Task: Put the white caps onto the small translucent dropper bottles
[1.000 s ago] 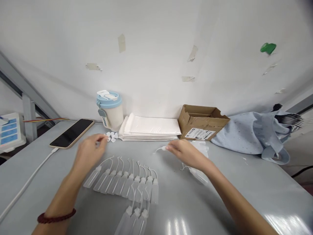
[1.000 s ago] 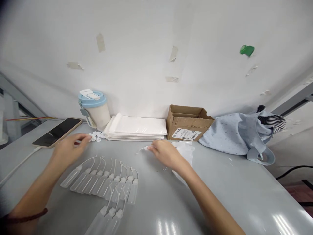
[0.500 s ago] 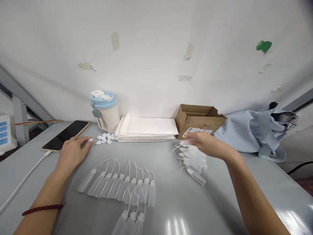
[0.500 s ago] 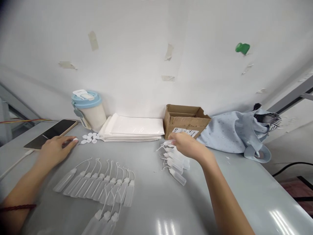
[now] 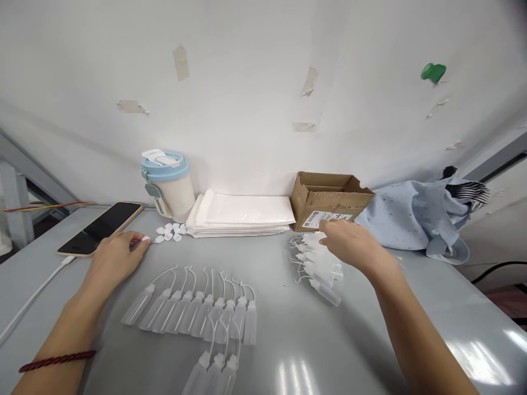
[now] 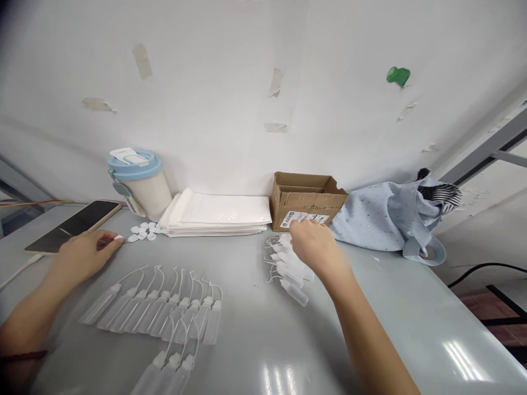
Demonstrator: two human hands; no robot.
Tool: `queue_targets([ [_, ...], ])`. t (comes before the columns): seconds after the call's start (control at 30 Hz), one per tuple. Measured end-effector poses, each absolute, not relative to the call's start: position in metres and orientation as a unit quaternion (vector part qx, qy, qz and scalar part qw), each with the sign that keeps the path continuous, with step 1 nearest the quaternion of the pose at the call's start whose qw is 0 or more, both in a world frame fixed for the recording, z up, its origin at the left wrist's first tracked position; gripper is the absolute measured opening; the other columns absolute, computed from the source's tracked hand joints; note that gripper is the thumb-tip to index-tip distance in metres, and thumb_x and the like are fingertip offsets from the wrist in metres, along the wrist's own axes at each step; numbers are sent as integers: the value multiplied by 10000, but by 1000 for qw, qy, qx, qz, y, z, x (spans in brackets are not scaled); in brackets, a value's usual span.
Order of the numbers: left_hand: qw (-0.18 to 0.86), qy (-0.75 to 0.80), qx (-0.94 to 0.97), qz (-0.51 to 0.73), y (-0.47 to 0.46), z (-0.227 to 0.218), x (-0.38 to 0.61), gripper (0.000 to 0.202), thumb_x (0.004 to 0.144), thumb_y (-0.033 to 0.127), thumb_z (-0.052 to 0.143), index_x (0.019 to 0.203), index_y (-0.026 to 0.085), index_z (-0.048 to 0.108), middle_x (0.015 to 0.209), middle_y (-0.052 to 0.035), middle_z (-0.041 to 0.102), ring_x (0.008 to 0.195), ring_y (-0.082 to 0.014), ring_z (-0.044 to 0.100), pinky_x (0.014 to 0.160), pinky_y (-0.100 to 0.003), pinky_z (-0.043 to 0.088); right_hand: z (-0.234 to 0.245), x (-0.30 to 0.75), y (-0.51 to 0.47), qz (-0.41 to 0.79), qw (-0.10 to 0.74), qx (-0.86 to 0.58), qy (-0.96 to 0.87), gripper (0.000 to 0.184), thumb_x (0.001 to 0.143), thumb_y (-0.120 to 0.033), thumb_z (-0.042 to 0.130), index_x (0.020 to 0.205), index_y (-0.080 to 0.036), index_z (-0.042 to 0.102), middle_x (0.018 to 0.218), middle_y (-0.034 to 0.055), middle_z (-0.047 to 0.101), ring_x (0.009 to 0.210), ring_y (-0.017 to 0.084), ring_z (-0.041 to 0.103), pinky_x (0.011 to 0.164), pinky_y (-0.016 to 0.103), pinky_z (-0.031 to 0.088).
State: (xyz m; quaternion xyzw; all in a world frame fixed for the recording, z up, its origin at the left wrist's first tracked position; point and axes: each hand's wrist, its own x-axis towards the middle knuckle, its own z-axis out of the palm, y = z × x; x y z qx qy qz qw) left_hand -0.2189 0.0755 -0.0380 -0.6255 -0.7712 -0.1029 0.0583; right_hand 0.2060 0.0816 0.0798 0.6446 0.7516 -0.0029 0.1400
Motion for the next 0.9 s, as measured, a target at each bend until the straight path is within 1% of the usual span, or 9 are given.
queue_targets([
  [0.13,66,-773,-620,-118,74,-36,-214,298,800,369,473,870,138,648,869,-109,701,829,-286,593,720,-307,410,85,179,54,0,134,576,806,130,907,-167,484,904,-131,610,878,116,649,851,258,612,660,311,391],
  [0.23,84,-778,-607,-142,74,-35,-210,302,788,378,486,883,138,643,863,-105,695,807,-296,574,715,-327,413,81,160,36,-120,160,428,881,154,881,-282,562,877,-146,634,891,92,670,835,252,629,645,303,409],
  [0.3,96,-780,-595,-166,73,-34,-207,292,772,376,503,872,141,646,854,-102,690,796,-296,568,714,-340,421,77,152,30,-204,186,349,896,242,849,-402,596,861,-165,645,844,62,681,760,238,642,581,286,406],
  [0.37,108,-781,-585,-194,73,-33,-203,278,751,373,523,843,144,651,846,-104,685,796,-297,568,722,-355,431,72,147,25,-215,184,331,900,320,822,-475,607,875,-161,642,819,58,679,718,239,642,544,285,402],
  [0.47,135,-776,-563,-250,73,-30,-193,290,749,383,516,835,144,655,880,-120,677,851,-305,566,758,-384,441,65,139,19,-131,137,374,908,349,800,-424,658,955,-114,611,877,96,665,799,269,630,590,312,438],
  [0.57,172,-765,-533,-318,73,-24,-181,344,787,405,464,880,129,647,944,-138,672,887,-290,569,809,-392,442,58,128,9,-98,154,392,902,361,783,-366,693,978,-77,601,906,118,647,818,264,618,636,329,470],
  [0.67,191,-748,-515,-372,71,-17,-172,368,808,419,436,899,123,635,947,-135,677,874,-257,581,841,-370,444,46,117,1,-73,169,391,902,397,772,-393,696,958,-51,618,894,135,634,790,260,611,631,335,484],
  [0.8,180,-738,-507,-407,66,-10,-164,329,800,415,483,878,138,642,930,-117,681,845,-239,586,835,-360,450,27,110,-2,-50,164,387,906,518,684,-437,761,955,-15,635,867,156,631,774,270,602,605,338,487],
  [0.9,155,-737,-506,-420,63,-6,-160,281,798,381,534,889,143,653,950,-109,684,843,-234,588,851,-363,445,21,109,-3,-50,163,372,912,412,725,-370,741,936,-31,643,858,166,627,753,261,592,570,326,472],
])
